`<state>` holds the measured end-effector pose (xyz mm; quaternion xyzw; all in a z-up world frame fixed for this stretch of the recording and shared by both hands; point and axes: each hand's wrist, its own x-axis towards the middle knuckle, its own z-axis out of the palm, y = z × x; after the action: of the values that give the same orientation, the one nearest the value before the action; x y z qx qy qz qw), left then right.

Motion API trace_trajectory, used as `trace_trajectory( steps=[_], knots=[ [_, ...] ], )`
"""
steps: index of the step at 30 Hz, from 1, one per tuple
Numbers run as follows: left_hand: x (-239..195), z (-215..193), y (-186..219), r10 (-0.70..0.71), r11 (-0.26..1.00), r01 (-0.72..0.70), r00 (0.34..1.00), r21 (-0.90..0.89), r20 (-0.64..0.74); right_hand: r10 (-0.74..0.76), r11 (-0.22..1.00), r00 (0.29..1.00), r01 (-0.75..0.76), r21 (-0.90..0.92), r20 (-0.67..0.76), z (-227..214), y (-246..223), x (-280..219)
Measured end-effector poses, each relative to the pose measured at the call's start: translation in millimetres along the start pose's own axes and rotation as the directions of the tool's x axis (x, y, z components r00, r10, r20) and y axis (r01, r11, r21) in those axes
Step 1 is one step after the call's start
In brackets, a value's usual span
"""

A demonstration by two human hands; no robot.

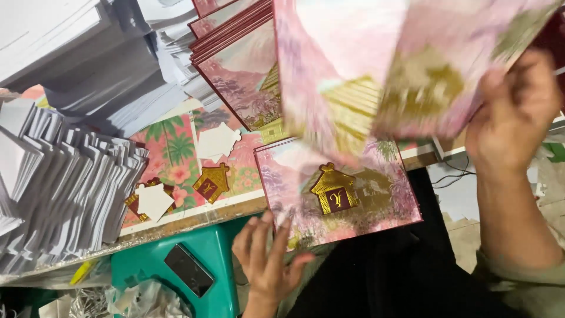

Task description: The person uses a hot glue gun to apply adhesive to the center of pink cards featuring a house illustration. They then pick up gold, house-shaped embellishments and press them onto the glued areas. The person repeats this process for multiple cards, stacking the finished items on the table.

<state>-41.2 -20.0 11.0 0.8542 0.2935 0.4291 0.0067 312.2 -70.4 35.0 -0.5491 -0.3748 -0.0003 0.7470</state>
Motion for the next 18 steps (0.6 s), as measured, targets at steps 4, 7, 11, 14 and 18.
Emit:
trace_trajectory(
  steps=[4,7,11,14,18],
  knots=[
    [10,-5,19,0.169,0.985,-0.172,0.977,0.014,0.127,0.615,0.777,0.783,-0.584,-0.237,0.088,3,-42,-63],
    [13,3,26,0.192,0.981,-0.187,0.911,-0.052,0.365,0.69,0.703,0.708,-0.608,-0.368,0.149,6,-38,-90],
    [-1,16,14,0.189,0.976,-0.217,0.849,0.0,0.493,0.323,0.821,0.886,-0.088,-0.564,0.333,-23,-26,-70],
    [4,16,8,0.229,0.963,-0.27,0.83,0.007,0.509,0.203,0.411,0.967,0.056,-0.91,0.151,-69,18,-47],
    [13,18,16,0.237,0.966,-0.256,0.861,-0.018,0.45,0.175,0.213,0.971,0.125,-0.969,0.164,-111,61,-40]
  ],
)
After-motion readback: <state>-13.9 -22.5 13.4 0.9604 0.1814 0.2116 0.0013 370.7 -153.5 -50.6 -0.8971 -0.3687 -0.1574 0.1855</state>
